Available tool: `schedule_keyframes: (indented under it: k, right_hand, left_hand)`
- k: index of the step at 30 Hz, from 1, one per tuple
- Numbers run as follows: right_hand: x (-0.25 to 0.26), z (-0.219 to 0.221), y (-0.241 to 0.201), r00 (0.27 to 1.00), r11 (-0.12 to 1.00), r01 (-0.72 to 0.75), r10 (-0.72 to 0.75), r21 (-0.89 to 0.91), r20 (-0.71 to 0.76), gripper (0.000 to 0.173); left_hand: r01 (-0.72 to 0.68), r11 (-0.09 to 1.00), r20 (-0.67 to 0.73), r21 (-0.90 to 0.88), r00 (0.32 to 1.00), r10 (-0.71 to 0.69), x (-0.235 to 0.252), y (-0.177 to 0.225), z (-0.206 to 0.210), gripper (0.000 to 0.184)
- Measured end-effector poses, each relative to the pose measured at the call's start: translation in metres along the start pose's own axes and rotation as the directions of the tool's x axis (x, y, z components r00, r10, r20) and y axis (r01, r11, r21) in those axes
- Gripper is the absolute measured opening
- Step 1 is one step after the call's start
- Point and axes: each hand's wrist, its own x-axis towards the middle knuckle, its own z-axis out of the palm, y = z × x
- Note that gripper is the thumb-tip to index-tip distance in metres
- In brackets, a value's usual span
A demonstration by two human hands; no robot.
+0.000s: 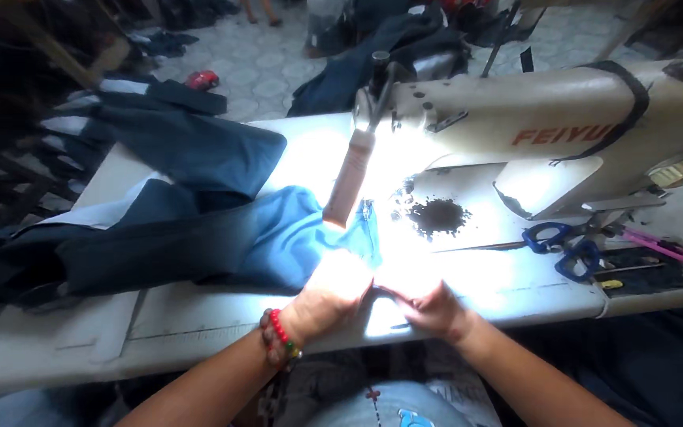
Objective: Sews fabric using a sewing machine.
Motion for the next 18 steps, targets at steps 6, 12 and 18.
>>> schedule_keyframes:
  k: [6,12,18]
  right_hand:
    - [-0.001,-0.006,0.003,0.991,0.991,-0.129,0.128,-0.032,-0.037,0.020]
    - [0.023,0.005,0.008,0.910,0.918,-0.389,0.396,-0.078,0.125,0.019]
    - [0.040,-0.002,0.008,0.830,0.853,-0.520,0.519,-0.053,0.203,0.016]
  left_hand:
    - [0.022,1.000,0.023,-0.019,1.000,-0.021,-0.008,-0.001,0.000,0.023]
    - [0.039,0.999,0.045,-0.026,0.998,-0.038,-0.005,0.002,-0.001,0.023]
    - [0.063,0.997,0.047,-0.044,0.997,-0.061,-0.007,0.002,-0.002,0.024]
